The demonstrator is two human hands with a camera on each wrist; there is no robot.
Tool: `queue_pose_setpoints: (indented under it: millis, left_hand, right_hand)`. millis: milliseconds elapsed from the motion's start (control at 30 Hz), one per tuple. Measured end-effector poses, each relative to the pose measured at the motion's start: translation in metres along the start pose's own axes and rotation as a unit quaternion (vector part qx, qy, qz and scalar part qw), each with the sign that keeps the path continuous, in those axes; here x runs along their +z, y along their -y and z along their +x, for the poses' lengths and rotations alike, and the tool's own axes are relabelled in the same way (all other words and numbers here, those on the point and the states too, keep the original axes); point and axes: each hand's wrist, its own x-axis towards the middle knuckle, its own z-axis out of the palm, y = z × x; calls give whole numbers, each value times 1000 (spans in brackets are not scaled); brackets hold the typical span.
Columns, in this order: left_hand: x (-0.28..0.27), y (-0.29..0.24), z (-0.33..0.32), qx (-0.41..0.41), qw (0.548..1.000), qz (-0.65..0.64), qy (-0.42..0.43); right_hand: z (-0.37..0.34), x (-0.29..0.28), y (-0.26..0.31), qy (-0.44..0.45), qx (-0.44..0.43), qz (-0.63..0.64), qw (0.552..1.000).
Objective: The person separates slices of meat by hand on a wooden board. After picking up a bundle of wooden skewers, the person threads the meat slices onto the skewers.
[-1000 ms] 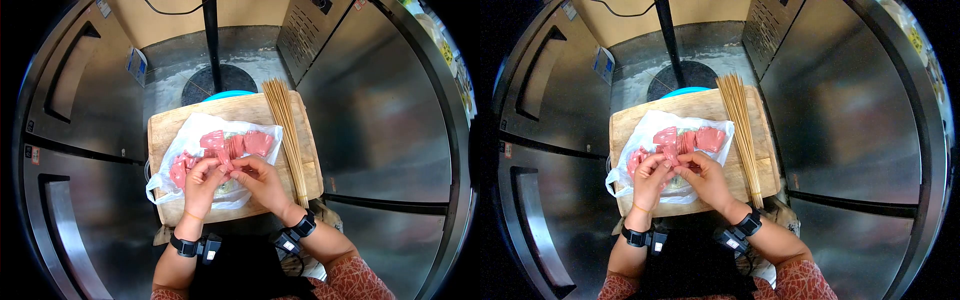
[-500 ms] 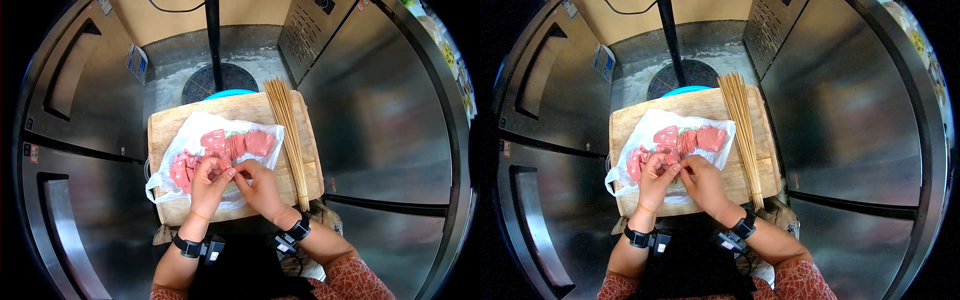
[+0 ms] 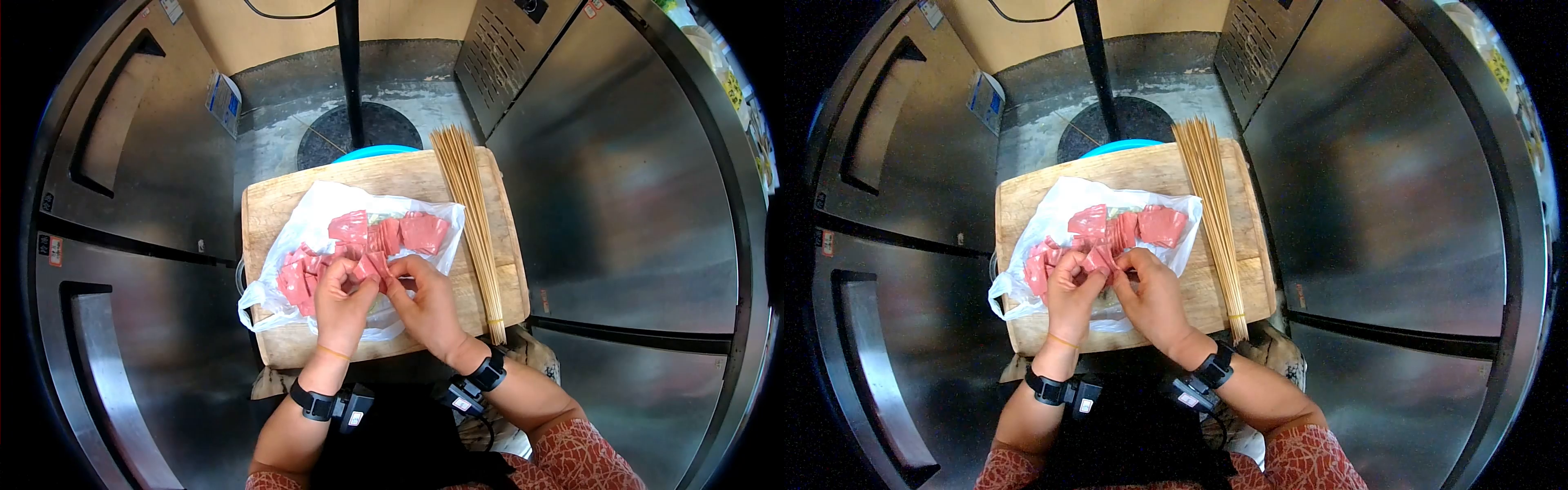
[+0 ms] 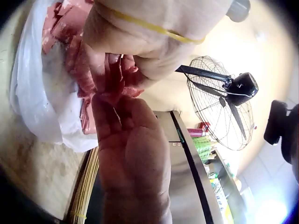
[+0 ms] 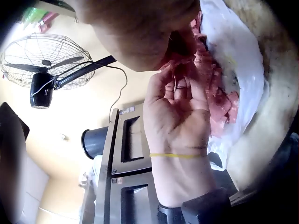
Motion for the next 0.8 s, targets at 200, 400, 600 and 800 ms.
queue_pose_setpoints:
  millis: [200, 400, 600, 800]
  left_hand:
    - [0, -6, 0, -61, 996, -66, -4]
    - [9, -16, -2, -51, 995, -88, 3]
    - [8, -15, -3, -60, 995, -81, 1]
    - [3, -8, -1, -50, 997, -59, -2]
  right_hand:
    - [1, 2, -2, -14, 17, 52, 998]
    - [4, -3, 15, -4, -53, -76, 996]
    - [3, -5, 15, -4, -92, -131, 987]
    - [5, -4, 15, -8, -172, -180, 969]
